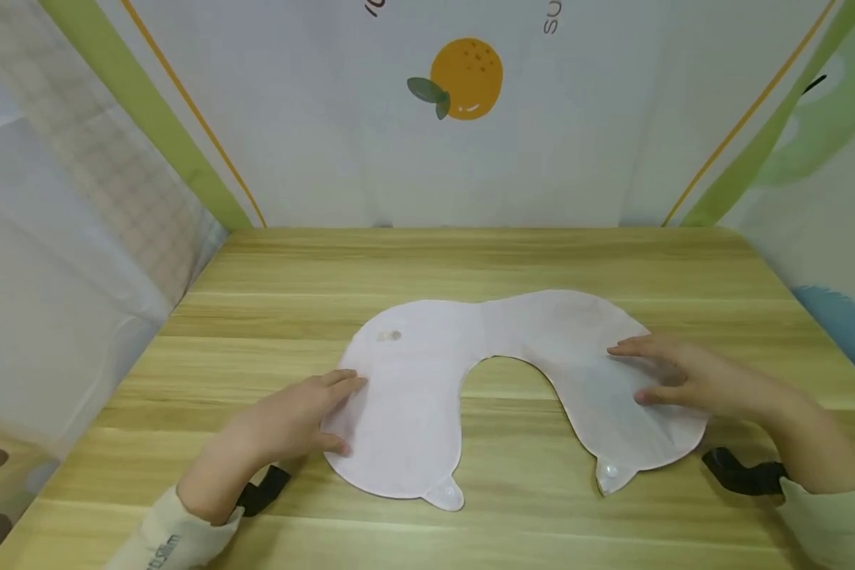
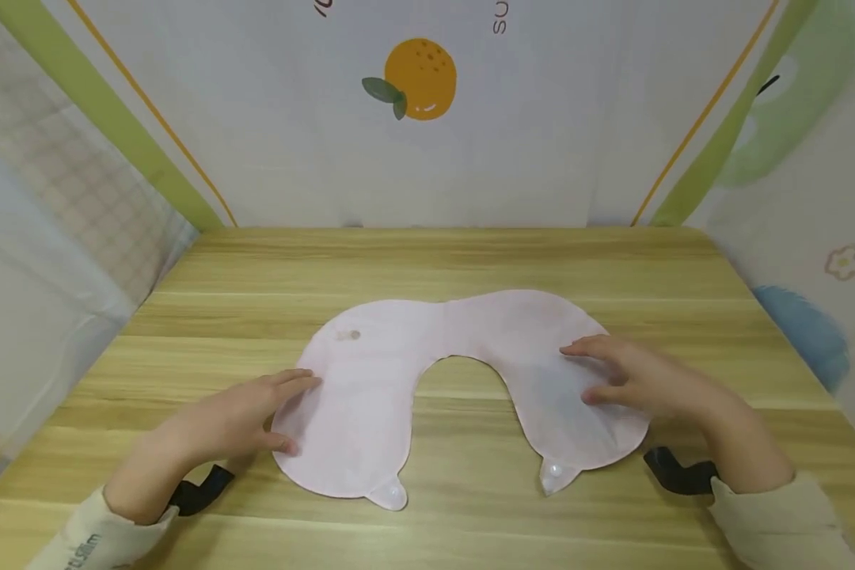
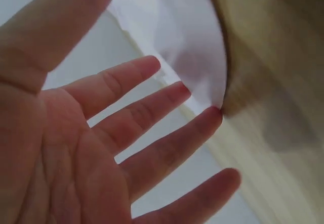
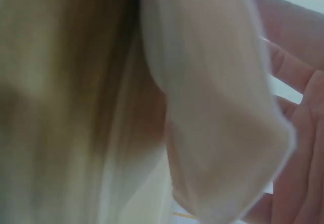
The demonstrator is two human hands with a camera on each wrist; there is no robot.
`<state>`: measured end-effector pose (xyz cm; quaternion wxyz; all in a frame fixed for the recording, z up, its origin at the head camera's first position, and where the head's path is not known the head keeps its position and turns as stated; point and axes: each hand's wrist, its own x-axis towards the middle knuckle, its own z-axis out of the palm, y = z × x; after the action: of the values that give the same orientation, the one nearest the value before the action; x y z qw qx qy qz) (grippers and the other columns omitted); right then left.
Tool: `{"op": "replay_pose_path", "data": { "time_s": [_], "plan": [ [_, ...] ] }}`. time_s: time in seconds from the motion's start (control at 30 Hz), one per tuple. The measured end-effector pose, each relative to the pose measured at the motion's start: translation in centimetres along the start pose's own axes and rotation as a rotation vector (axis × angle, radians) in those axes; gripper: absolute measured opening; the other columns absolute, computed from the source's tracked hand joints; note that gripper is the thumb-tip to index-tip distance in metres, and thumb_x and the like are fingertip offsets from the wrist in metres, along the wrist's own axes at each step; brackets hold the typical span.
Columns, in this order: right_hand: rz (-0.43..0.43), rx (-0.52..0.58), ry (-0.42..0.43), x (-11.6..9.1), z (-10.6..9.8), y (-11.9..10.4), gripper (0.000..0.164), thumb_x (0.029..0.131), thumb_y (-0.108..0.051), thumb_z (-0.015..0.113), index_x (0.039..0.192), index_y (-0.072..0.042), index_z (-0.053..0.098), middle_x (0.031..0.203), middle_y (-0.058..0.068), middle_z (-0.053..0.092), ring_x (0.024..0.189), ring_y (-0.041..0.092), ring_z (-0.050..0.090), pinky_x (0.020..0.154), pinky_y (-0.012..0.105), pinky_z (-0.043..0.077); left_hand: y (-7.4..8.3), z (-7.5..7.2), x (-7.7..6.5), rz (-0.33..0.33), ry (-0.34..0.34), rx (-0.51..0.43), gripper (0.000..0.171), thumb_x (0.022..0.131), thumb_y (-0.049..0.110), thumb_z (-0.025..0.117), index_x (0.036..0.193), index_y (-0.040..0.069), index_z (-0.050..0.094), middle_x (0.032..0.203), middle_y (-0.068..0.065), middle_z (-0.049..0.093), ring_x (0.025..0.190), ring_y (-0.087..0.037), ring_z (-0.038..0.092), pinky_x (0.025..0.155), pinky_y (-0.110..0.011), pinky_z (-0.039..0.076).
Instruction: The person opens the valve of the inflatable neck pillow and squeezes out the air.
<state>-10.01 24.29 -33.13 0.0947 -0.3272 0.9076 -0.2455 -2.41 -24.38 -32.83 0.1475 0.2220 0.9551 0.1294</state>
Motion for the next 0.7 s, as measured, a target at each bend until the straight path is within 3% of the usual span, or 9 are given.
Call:
{"op": "replay_pose_path", "data": {
  "time_s": [0.13,0.3,0.57,0.7],
  "plan": [
    [0.0,-0.011,0.001,-0.4,0.5,-0.4,0.05,0.081,-0.037,0.068,0.127,-0.024,0.055,0.128,0.0,0.055,0.114,-0.01,0.042,0.088,0.003,0.033,0.0,0.4,0.1,-0.011,-0.002,0.006,0.082,0.069,0.032,0.079,0.136,0.001,0.043,0.141,-0.021,0.039,0.127,-0.038,0.041,0.103,-0.05,0.036],
    [-0.014,-0.042,0.017,-0.8,0.9,-0.8,0.052,0.08,-0.038,0.068,0.128,-0.024,0.054,0.129,0.001,0.054,0.117,-0.001,0.043,0.089,0.001,0.029,-0.2,0.6,0.3,-0.007,0.005,0.026,0.081,0.068,0.031,0.079,0.134,0.0,0.045,0.142,-0.021,0.039,0.127,-0.039,0.04,0.103,-0.05,0.036],
    [-0.027,-0.065,0.037,-1.0,1.0,-1.1,0.053,0.08,-0.037,0.069,0.129,-0.021,0.054,0.129,0.002,0.054,0.119,-0.006,0.039,0.091,-0.003,0.02,-0.5,0.2,0.8,0.001,0.008,0.062,0.08,0.067,0.031,0.08,0.134,0.001,0.046,0.141,-0.019,0.04,0.127,-0.038,0.041,0.103,-0.049,0.037],
    [-0.037,-0.124,0.046,-1.0,1.1,-1.4,0.053,0.081,-0.036,0.069,0.129,-0.021,0.054,0.129,0.004,0.055,0.118,0.011,0.048,0.092,-0.003,0.021,-0.6,-0.1,0.9,0.011,0.011,0.077,0.079,0.068,0.031,0.079,0.133,0.001,0.047,0.141,-0.018,0.041,0.126,-0.038,0.042,0.102,-0.05,0.038]
  ]
}}
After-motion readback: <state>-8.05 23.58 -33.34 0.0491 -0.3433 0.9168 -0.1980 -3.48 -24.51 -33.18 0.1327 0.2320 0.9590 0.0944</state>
